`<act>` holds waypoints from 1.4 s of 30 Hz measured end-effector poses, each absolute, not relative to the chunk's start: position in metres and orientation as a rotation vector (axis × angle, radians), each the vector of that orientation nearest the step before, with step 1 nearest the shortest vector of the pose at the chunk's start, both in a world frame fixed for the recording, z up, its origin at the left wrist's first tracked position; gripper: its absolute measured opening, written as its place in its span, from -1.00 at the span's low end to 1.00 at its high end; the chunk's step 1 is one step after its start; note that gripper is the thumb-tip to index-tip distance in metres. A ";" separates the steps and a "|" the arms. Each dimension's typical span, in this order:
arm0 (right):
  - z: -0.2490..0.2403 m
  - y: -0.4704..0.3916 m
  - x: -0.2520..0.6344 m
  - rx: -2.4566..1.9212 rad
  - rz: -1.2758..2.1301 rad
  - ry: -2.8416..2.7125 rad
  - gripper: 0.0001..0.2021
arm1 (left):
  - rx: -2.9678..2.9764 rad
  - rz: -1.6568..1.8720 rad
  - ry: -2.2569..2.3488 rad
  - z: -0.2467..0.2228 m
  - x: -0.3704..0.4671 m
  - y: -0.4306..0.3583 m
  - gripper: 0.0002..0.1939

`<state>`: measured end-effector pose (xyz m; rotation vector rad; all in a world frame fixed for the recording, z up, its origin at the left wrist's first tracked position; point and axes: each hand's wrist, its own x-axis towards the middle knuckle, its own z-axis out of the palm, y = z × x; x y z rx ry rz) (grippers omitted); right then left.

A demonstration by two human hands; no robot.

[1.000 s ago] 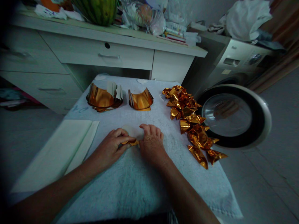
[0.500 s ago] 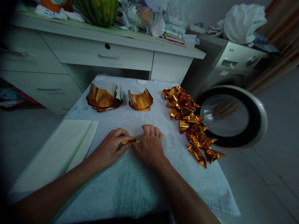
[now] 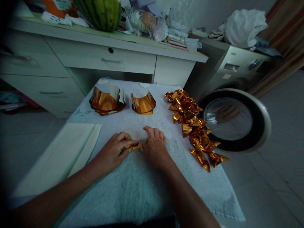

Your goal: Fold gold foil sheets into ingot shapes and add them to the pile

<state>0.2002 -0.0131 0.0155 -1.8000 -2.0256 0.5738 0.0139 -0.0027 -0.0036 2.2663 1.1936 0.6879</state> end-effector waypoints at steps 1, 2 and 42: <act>0.015 -0.013 0.201 -1.783 0.570 -2.023 -0.43 | 2.270 0.687 1.186 -0.003 0.013 -0.003 -0.67; 0.014 -0.013 0.202 -1.770 0.566 -2.013 -0.46 | 2.278 0.682 1.176 -0.003 0.013 -0.003 -0.66; 0.011 -0.007 0.207 -1.369 1.100 -1.223 -0.60 | 1.377 1.108 1.234 0.010 0.008 0.002 -0.50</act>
